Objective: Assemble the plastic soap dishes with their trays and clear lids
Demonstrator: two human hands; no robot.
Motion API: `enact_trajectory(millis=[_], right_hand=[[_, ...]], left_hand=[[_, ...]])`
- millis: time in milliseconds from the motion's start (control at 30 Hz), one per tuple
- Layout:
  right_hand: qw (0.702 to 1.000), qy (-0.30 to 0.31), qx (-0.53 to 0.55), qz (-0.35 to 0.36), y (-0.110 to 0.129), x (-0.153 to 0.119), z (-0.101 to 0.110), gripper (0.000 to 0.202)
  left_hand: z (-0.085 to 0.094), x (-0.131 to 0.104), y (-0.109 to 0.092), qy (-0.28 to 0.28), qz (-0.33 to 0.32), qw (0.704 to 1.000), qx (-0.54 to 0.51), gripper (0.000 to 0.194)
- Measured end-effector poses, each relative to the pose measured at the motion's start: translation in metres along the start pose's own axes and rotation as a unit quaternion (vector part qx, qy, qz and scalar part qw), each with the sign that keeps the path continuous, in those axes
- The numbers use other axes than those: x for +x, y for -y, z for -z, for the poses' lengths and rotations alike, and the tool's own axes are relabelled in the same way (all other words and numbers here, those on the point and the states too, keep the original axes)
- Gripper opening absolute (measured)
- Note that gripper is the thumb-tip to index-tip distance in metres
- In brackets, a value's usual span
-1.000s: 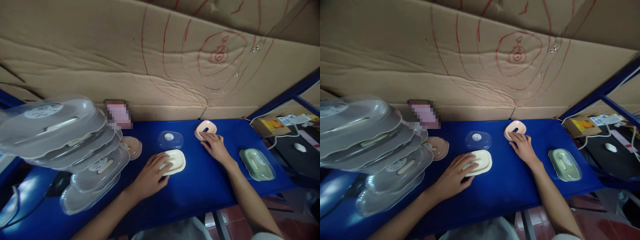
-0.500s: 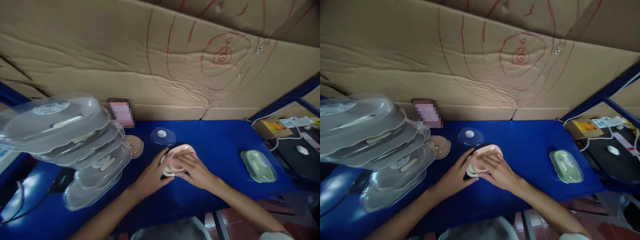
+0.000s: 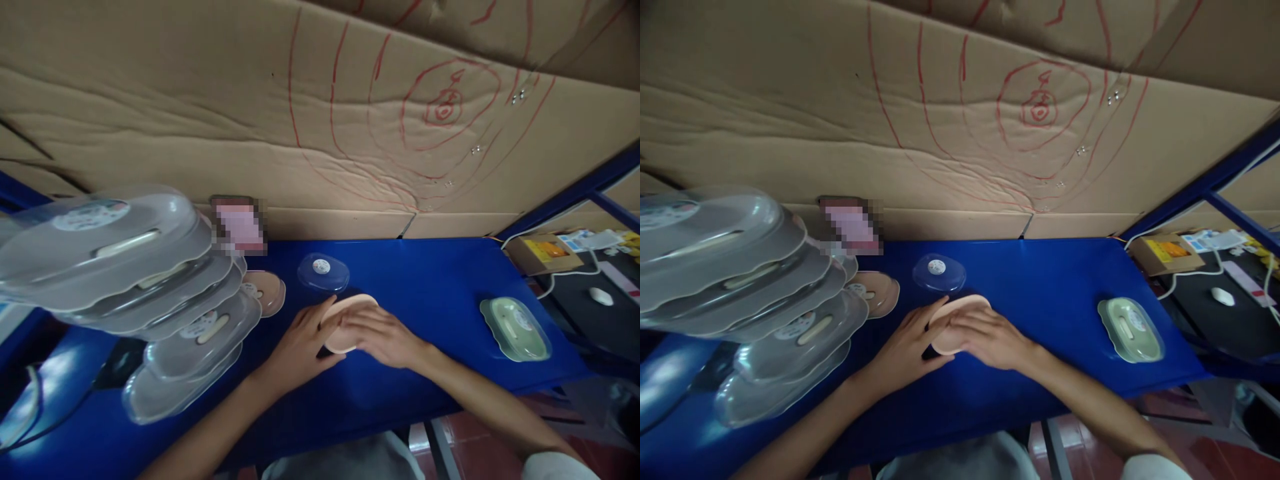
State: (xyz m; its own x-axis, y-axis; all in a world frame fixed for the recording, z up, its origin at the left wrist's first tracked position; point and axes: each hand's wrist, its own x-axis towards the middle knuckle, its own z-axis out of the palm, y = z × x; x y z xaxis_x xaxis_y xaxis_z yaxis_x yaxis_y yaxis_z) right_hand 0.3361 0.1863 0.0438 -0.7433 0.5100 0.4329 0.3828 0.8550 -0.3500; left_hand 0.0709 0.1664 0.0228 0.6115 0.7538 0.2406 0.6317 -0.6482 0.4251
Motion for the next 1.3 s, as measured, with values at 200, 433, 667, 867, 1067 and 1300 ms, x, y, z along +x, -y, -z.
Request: enact_trajectory(millis=[200,433,667,867,1067,1300], right_hand=[[0.988,0.032,0.041,-0.143,-0.051,0.028,0.016,0.042],[0.985,0.066,-0.009,-0.157,-0.059,0.035,0.009,0.046],[0.956,-0.008,-0.156,-0.250,-0.071,0.007,0.025,0.055],[0.974,-0.039,0.037,-0.221,-0.057,-0.007,0.033,0.036],[0.984,-0.011,-0.042,-0.172,-0.043,0.010,0.029,0.044],[0.991,0.107,-0.007,-0.082,-0.064,0.096,0.006,0.057]], left_hand=[[0.010,0.002,-0.004,0.032,-0.013,0.999,0.003,0.073],[0.006,0.000,-0.004,0.044,-0.012,0.999,0.006,0.077],[0.009,-0.001,-0.003,0.004,0.024,0.999,-0.032,0.077],[0.005,0.000,0.004,-0.040,0.076,0.989,-0.121,0.092],[0.007,0.003,0.001,-0.039,0.075,0.990,-0.111,0.072],[0.007,0.001,-0.001,-0.033,0.034,0.998,-0.045,0.059]])
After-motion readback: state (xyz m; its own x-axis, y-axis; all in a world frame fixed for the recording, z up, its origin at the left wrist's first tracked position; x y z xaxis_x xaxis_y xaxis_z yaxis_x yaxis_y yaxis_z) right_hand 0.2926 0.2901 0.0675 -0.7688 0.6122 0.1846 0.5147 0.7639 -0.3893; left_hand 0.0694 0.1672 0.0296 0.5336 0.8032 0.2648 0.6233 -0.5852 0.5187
